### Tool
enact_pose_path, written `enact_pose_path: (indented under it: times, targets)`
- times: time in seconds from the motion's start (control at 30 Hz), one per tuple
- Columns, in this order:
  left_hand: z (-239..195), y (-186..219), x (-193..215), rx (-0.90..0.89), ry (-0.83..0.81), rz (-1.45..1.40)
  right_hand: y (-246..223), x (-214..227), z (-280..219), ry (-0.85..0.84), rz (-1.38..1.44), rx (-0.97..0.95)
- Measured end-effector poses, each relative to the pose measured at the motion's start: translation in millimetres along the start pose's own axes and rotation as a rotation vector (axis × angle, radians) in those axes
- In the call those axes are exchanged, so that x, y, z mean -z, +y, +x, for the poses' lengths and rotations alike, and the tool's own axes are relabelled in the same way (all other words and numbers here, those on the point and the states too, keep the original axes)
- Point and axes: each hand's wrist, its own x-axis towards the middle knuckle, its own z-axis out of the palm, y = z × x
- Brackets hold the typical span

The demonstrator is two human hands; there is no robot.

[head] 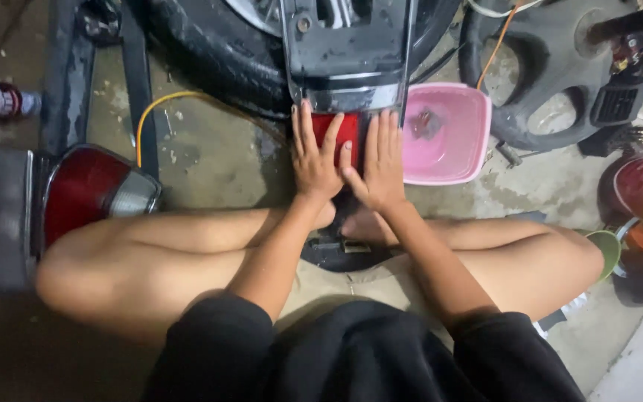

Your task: Sanding and scraping a car tail light lens to restore its surface finish.

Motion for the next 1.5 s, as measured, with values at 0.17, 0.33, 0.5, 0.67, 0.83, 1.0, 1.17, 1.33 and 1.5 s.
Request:
enact_pose_path:
  times: [0.17,0.33,0.5,0.67,0.83,1.0,1.17,1.33,1.5]
  targets:
    - [7,4,0,0.003,0.003,-0.016,-6,7,-39,-0.072,-0.006,0.013]
    - [-3,2,3,0.023,-0.032,-0.040,-5,-2,-11,0.044,-0.043,0.042]
    - [6,6,7,0.013,-0.029,-0.040,-13,5,-50,-0.005,-0.030,0.094]
    - [2,2,0,0.013,-0.014,-0.022,0,0,-6,0.025,-0.095,0.089]
    - [3,7,9,0.021,-0.026,-0.043,-8,12,-33,-0.019,-0.026,0.083]
    - [-2,1,-1,0.033,-0.030,-0.011,3,1,-23,-0.010,-0.057,0.138]
    - [1,5,10,0.020,-0.033,-0.037,-13,7,-30,0.018,-0.079,0.104]
    - [1,3,1,0.036,-0.006,-0.020,0,-3,-41,-0.042,-0.067,0.134]
    - [1,1,1,0.020,-0.013,-0.036,3,0,1,0.027,-0.075,0.071]
